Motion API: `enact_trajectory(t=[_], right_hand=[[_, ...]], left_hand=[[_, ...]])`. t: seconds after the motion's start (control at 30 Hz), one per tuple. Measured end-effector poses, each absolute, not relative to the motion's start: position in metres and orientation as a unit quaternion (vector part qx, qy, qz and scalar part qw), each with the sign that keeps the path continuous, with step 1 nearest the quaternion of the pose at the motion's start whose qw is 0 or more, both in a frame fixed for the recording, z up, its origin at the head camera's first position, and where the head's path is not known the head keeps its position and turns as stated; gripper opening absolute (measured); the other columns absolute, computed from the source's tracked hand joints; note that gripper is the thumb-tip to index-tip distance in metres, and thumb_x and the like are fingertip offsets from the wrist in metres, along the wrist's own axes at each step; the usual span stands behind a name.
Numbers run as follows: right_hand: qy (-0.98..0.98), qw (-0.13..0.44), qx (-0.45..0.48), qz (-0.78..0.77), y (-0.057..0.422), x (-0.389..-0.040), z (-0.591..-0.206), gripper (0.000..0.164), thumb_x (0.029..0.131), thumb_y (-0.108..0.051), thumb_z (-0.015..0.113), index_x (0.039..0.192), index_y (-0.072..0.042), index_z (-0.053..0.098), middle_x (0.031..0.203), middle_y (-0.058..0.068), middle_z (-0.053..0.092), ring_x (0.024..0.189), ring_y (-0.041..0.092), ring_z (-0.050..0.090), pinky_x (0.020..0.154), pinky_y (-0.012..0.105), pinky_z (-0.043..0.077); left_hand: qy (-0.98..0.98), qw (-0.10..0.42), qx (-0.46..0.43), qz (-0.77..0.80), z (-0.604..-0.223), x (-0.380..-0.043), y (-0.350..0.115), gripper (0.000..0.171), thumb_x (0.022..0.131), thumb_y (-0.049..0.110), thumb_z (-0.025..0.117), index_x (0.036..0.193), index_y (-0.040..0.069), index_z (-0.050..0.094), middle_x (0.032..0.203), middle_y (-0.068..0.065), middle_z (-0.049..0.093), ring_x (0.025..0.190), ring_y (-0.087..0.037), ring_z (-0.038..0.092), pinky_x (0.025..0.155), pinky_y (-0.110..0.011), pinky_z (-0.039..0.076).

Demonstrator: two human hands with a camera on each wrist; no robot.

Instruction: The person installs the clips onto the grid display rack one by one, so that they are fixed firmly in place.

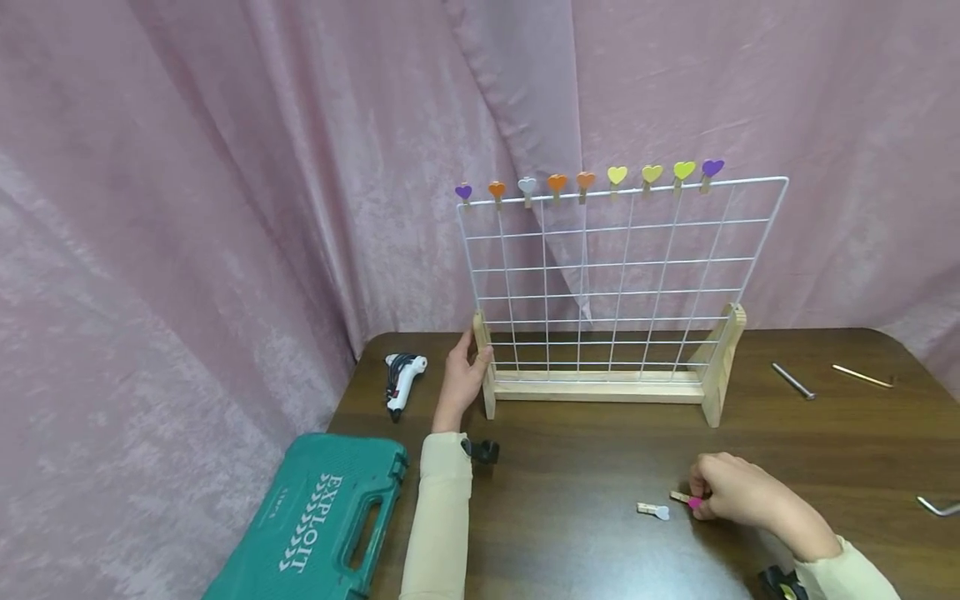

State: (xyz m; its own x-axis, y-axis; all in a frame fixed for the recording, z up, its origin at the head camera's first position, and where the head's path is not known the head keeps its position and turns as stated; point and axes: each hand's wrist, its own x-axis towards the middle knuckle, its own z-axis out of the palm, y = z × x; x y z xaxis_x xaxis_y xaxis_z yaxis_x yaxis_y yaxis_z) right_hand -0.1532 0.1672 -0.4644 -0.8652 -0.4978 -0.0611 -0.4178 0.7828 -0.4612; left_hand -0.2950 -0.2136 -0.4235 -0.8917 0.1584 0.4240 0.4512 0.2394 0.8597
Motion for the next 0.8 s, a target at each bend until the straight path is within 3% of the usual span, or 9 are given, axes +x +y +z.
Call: enact_trajectory(t=[0.43,0.63,0.8], right_hand=[[0.933,0.046,-0.275,-0.227,0.166,-0.153,-0.462,0.029,0.064,-0.016,0.077,0.061,-0.023,0.048,0.064,-0.014,0.041,0.057,0.001,0.037,0.047,0.02,0.031],[0.885,-0.075,-0.36,-0.286,0.172,-0.158,-0.453,0.028,0.065,-0.01,0.077,0.069,-0.028,0.056,0.071,-0.019,0.048,0.064,-0.001,0.043,0.053,0.018,0.036],[0.871,-0.16,-0.348,-0.306,0.181,-0.159,-0.433,0.023,0.072,-0.012,0.078,0.077,-0.028,0.062,0.079,-0.019,0.054,0.069,-0.002,0.048,0.059,0.014,0.037]], left_hand=[[-0.782,0.125,-0.176,-0.585,-0.428,-0.291,-0.217,0.047,0.093,0.005,0.053,0.137,-0.005,0.037,0.126,-0.024,0.051,0.114,-0.033,0.052,0.093,-0.037,0.045],[-0.779,0.124,-0.194,-0.583,-0.427,-0.292,-0.214,0.05,0.094,0.01,0.052,0.137,-0.007,0.035,0.127,-0.029,0.048,0.114,-0.036,0.051,0.092,-0.04,0.046],[-0.779,0.128,-0.199,-0.581,-0.425,-0.294,-0.215,0.049,0.094,0.012,0.052,0.137,-0.007,0.037,0.127,-0.026,0.049,0.114,-0.035,0.051,0.092,-0.038,0.047]])
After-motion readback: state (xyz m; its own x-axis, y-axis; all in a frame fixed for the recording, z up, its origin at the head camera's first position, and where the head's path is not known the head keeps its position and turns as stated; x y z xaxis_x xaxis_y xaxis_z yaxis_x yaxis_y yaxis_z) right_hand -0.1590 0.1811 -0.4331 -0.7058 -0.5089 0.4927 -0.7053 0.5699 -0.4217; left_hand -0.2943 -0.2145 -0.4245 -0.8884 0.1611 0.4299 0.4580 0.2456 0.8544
